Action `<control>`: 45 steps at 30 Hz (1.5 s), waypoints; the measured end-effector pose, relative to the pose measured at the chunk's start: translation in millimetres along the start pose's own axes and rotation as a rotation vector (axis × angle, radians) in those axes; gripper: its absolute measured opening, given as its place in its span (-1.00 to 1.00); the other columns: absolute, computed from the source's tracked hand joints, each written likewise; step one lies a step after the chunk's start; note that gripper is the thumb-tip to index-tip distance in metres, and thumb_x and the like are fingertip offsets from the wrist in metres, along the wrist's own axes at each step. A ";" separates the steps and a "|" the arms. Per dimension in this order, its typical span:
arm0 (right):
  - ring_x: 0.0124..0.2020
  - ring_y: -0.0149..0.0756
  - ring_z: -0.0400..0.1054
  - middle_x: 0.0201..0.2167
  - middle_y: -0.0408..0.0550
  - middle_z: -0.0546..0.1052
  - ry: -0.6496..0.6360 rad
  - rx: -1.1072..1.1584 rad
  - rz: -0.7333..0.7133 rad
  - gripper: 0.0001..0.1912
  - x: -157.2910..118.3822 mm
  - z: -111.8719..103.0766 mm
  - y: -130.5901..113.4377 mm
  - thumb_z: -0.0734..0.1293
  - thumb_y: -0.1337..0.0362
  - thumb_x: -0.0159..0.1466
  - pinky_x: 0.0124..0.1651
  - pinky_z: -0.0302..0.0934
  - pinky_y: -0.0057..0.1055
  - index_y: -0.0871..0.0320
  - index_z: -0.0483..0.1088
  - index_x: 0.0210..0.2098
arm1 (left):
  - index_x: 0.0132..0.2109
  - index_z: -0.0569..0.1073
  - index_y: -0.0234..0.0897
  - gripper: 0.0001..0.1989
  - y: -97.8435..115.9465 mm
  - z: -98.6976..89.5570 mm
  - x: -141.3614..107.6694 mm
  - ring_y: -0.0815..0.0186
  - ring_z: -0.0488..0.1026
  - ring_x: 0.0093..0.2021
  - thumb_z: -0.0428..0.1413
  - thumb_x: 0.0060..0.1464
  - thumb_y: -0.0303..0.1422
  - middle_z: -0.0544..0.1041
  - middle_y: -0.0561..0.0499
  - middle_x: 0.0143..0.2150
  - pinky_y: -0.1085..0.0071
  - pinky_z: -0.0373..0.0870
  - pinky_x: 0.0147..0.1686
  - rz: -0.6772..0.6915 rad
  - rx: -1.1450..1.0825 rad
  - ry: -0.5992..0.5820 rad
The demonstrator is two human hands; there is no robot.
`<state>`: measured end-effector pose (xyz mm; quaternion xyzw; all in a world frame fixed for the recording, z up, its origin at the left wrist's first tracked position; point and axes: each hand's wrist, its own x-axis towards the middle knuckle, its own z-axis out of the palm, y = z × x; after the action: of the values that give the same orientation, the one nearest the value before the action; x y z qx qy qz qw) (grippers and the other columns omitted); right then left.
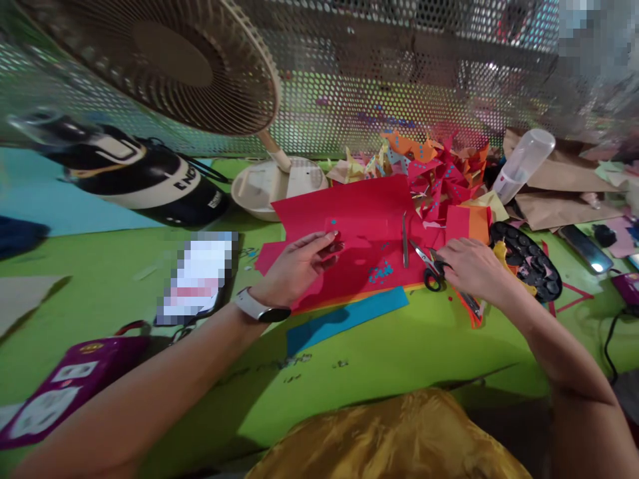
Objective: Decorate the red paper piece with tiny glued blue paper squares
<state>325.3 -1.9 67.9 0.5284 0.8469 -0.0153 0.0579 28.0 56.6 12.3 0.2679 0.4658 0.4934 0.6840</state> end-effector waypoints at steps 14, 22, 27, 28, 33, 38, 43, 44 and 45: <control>-0.12 -0.12 0.41 -0.17 0.08 0.49 -0.145 -0.107 0.301 -0.73 -54.0 -1.2 3.4 0.11 0.33 0.30 -0.13 0.20 -0.28 0.19 0.42 -0.17 | -0.37 0.57 -0.22 -0.78 -24.2 -15.4 -34.1 0.32 0.55 -0.30 0.37 -0.26 -0.33 0.61 0.06 -0.36 0.47 0.44 -0.38 0.013 -0.004 0.019; 0.00 0.02 0.36 0.02 0.21 0.43 -0.243 -0.216 0.534 -0.64 -82.6 11.8 29.1 0.14 0.23 0.27 -0.07 0.20 -0.18 0.24 0.35 -0.01 | -0.36 0.56 -0.23 -0.76 -28.8 -18.7 -30.9 0.36 0.54 -0.32 0.38 -0.25 -0.31 0.60 0.07 -0.36 0.48 0.45 -0.37 0.079 -0.012 0.040; -0.02 0.04 0.37 -0.04 0.26 0.44 -0.233 -0.230 0.620 -0.64 -78.6 16.3 32.7 0.12 0.25 0.27 -0.06 0.19 -0.17 0.27 0.34 -0.03 | -0.38 0.54 -0.24 -0.77 -28.6 -16.3 -32.7 0.34 0.54 -0.35 0.38 -0.27 -0.34 0.60 0.06 -0.37 0.46 0.46 -0.38 0.077 -0.021 0.063; -0.01 0.05 0.36 -0.04 0.25 0.44 -0.210 -0.218 0.622 -0.63 -77.9 17.3 34.4 0.13 0.23 0.26 -0.08 0.19 -0.18 0.27 0.33 -0.03 | -0.38 0.54 -0.24 -0.76 -28.4 -15.8 -33.0 0.33 0.54 -0.35 0.37 -0.27 -0.34 0.60 0.05 -0.38 0.45 0.46 -0.38 0.080 -0.018 0.066; -0.06 0.05 0.36 -0.06 0.24 0.42 -0.143 -0.097 0.582 -0.68 -77.5 26.9 45.1 0.15 0.22 0.23 -0.20 0.20 -0.19 0.20 0.33 -0.08 | -0.37 0.55 -0.26 -0.75 -29.4 -15.7 -32.1 0.33 0.54 -0.36 0.38 -0.27 -0.32 0.60 0.05 -0.39 0.45 0.45 -0.38 0.096 -0.018 0.048; -0.11 0.07 0.37 -0.07 0.28 0.39 -0.080 -0.063 0.651 -0.60 -75.3 34.1 49.8 0.20 0.15 0.20 -0.23 0.20 -0.19 0.22 0.29 -0.03 | -0.38 0.55 -0.25 -0.78 -32.6 -17.5 -29.8 0.34 0.55 -0.36 0.37 -0.23 -0.30 0.61 0.04 -0.41 0.46 0.43 -0.37 0.108 -0.027 -0.002; -0.07 0.14 0.34 -0.07 0.28 0.39 -0.014 -0.112 0.671 -0.57 -75.4 36.3 50.4 0.20 0.11 0.19 -0.13 0.23 -0.09 0.19 0.27 -0.01 | -0.38 0.55 -0.26 -0.77 -32.8 -16.1 -30.4 0.33 0.55 -0.35 0.37 -0.23 -0.30 0.61 0.03 -0.39 0.43 0.45 -0.33 0.110 -0.040 0.004; -0.04 0.14 0.33 -0.06 0.29 0.39 0.010 -0.120 0.674 -0.58 -76.0 36.5 50.2 0.19 0.10 0.21 -0.11 0.23 -0.08 0.17 0.26 0.00 | -0.38 0.55 -0.27 -0.77 -32.6 -15.6 -30.6 0.33 0.55 -0.35 0.37 -0.24 -0.30 0.60 0.03 -0.39 0.43 0.45 -0.33 0.111 -0.040 0.005; -0.02 0.14 0.32 -0.05 0.29 0.38 0.039 -0.124 0.684 -0.57 -76.7 36.7 50.1 0.18 0.09 0.21 -0.10 0.23 -0.08 0.15 0.25 0.01 | -0.38 0.55 -0.27 -0.76 -32.5 -15.2 -30.6 0.33 0.55 -0.34 0.37 -0.25 -0.30 0.60 0.03 -0.40 0.43 0.45 -0.34 0.114 -0.039 0.004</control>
<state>406.6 -51.5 42.0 0.7772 0.6211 0.0665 0.0756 25.8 14.9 -9.6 0.2796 0.4416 0.5409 0.6590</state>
